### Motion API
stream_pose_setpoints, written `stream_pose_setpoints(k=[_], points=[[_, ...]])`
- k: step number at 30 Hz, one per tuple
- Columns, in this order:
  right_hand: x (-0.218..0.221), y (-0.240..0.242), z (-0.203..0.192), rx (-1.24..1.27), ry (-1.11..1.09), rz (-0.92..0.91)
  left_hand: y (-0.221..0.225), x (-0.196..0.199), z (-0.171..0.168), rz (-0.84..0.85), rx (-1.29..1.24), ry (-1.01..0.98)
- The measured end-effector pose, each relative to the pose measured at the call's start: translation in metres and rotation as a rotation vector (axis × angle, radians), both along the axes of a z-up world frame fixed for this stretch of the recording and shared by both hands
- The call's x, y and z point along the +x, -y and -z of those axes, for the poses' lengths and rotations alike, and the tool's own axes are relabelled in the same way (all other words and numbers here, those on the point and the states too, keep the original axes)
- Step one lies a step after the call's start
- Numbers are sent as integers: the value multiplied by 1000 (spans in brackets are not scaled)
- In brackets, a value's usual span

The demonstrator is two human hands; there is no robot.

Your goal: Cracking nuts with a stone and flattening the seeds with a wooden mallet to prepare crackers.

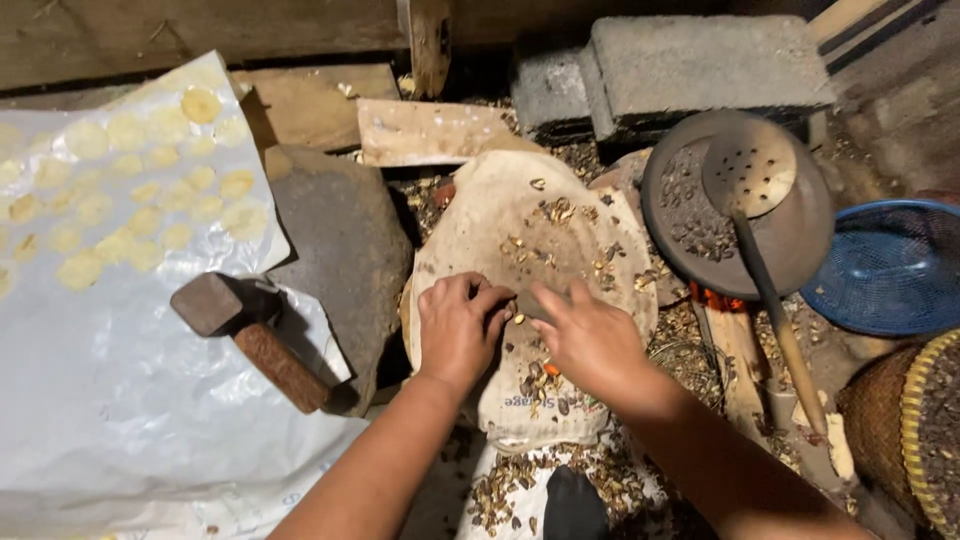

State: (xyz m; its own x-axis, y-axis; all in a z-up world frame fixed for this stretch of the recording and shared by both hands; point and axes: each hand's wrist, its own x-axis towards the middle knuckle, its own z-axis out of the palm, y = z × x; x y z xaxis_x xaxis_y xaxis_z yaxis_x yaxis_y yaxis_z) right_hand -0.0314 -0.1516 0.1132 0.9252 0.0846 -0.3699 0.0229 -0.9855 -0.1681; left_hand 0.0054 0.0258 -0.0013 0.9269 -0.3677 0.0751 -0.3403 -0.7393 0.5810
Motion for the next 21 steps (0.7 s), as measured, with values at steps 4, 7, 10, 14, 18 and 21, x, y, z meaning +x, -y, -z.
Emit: stream_pose_setpoints(k=[4,7,10,14,18,21], points=[[-21,9,-1,-3,-52,87,-5,2,-8,86,7,1],[-21,9,-5,57,-47,165,1,7,2,97,19,15],[-13,9,-11,123,-94,222,11,4,11,53,22,11],[-4,5,-23,243,5,319,12,0,11,37,10,15],[-13,-3,-15,283,180,207,-6,-5,3,-21,-39,39],[-21,1,11,106,108,-63,-8,-11,8,-14,-70,61]])
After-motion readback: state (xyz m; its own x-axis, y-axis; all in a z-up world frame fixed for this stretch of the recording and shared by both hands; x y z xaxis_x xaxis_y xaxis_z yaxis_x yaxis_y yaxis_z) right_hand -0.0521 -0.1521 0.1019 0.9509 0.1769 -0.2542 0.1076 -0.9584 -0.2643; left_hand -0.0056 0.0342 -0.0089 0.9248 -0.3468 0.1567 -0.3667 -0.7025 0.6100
